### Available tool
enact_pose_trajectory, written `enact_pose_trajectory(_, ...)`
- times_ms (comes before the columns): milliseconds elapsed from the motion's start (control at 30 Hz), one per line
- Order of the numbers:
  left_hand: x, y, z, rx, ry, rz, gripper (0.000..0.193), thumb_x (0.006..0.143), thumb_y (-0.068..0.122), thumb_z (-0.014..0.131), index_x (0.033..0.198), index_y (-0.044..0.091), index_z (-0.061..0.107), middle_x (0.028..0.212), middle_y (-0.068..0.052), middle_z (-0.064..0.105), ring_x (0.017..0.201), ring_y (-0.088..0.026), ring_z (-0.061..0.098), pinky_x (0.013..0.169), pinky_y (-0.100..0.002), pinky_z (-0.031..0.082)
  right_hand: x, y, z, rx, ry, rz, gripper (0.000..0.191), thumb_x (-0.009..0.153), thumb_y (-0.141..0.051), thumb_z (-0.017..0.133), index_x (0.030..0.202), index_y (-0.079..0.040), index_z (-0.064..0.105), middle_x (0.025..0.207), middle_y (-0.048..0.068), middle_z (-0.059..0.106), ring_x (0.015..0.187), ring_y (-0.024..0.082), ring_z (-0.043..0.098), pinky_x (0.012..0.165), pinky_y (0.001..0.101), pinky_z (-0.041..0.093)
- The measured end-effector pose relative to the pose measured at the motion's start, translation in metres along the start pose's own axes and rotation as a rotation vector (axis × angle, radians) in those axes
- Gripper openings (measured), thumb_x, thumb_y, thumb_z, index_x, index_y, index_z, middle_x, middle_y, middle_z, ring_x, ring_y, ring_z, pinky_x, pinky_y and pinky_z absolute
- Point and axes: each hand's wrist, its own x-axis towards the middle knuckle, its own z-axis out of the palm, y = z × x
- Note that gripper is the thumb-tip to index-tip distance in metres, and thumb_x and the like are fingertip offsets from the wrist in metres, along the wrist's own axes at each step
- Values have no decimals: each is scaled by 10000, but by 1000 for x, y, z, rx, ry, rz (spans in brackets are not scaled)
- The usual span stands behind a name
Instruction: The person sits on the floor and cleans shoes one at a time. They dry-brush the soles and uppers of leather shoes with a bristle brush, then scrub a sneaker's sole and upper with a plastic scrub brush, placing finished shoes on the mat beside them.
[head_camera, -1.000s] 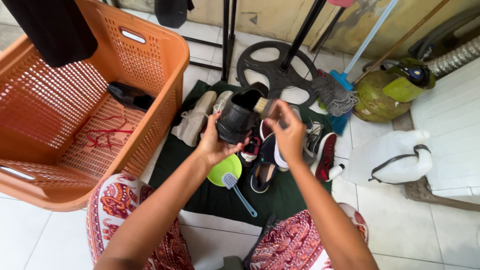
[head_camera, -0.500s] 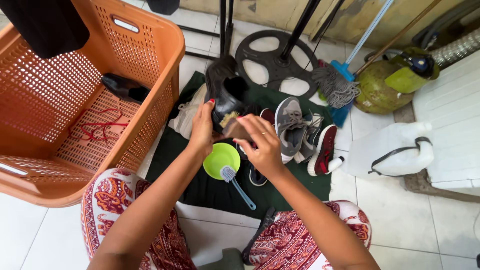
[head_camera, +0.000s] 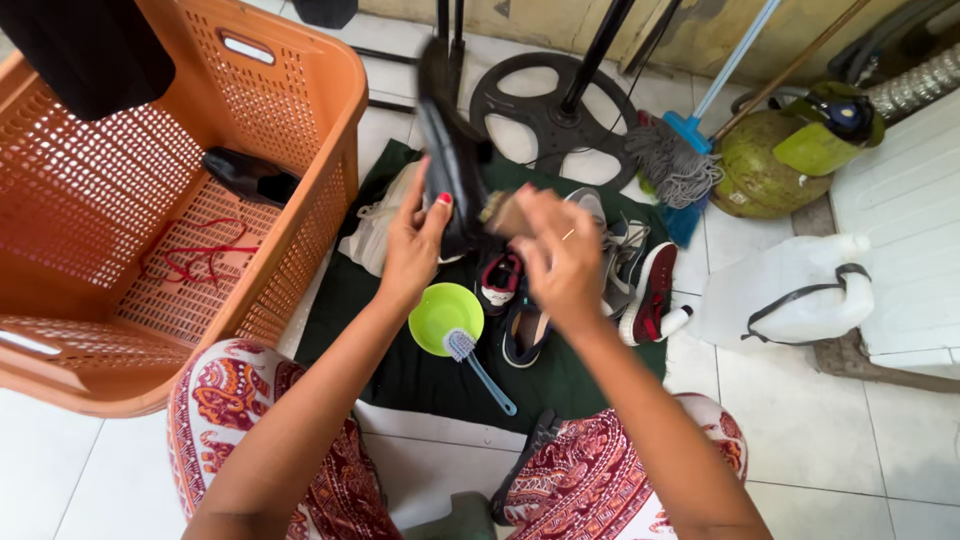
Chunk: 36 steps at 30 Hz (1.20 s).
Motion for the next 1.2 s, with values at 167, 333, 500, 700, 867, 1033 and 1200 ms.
enact_pose_trajectory(167, -5, -10, 11, 21, -115, 83, 448, 1140, 220, 443, 1530, 6, 502, 1514, -74, 562, 1415, -116, 479, 1163, -244, 337, 9, 24, -20, 318, -224, 289, 605, 898, -74, 752, 1477, -109, 581, 1177, 134, 689, 1056, 281, 647, 992, 398, 506)
enact_pose_trajectory(333, 3, -5, 5, -265, -54, -170, 481, 1075, 250, 425, 1471, -7, 523, 1502, -106, 552, 1360, -159, 519, 1142, -280, 367, -4, 27, -27, 336, -261, -18, 611, 859, -47, 739, 1449, -60, 583, 1383, 163, 661, 1247, 325, 614, 1092, 398, 473)
enact_pose_trajectory(500, 2, 2, 3, -331, -83, -178, 485, 1064, 246, 448, 1441, -40, 555, 1395, -101, 631, 1267, -181, 589, 1106, -307, 425, -6, 11, -21, 272, -202, -61, 567, 890, -72, 751, 1433, -26, 594, 1402, 155, 648, 1246, 335, 605, 1094, 407, 479)
enact_pose_trajectory(700, -17, 6, 26, -263, -143, -275, 479, 1057, 271, 489, 1425, -19, 591, 1331, -62, 675, 1195, -127, 623, 1049, -259, 450, 14, 14, -38, 475, 227, 340, 487, 990, -132, 693, 1445, -54, 536, 1431, 101, 634, 1283, 251, 621, 1073, 369, 496)
enact_pose_trajectory(867, -19, 2, 27, -269, -218, -281, 438, 1016, 186, 622, 1402, -20, 612, 1289, -67, 680, 1149, -121, 628, 1017, -269, 477, 3, 13, -31, 149, 149, 110, 337, 1030, -52, 691, 1363, -62, 637, 1387, 103, 680, 1320, 282, 601, 1194, 442, 454)
enact_pose_trajectory(1033, -13, -7, 12, -152, -170, -332, 443, 984, 207, 624, 1379, 9, 659, 1222, -64, 718, 1065, -120, 654, 940, -263, 500, 1, 32, -17, -37, -151, -186, 422, 809, -82, 770, 1214, -182, 704, 1253, 39, 670, 1166, 304, 618, 1092, 506, 384)
enact_pose_trajectory(1200, -9, -1, -1, -177, -224, -426, 425, 978, 238, 630, 1344, 27, 675, 1183, -38, 740, 1010, -98, 677, 906, -244, 525, 19, 67, -32, 164, -9, 306, 398, 904, -48, 707, 1282, -109, 598, 1318, 56, 675, 1269, 273, 637, 1081, 410, 510)
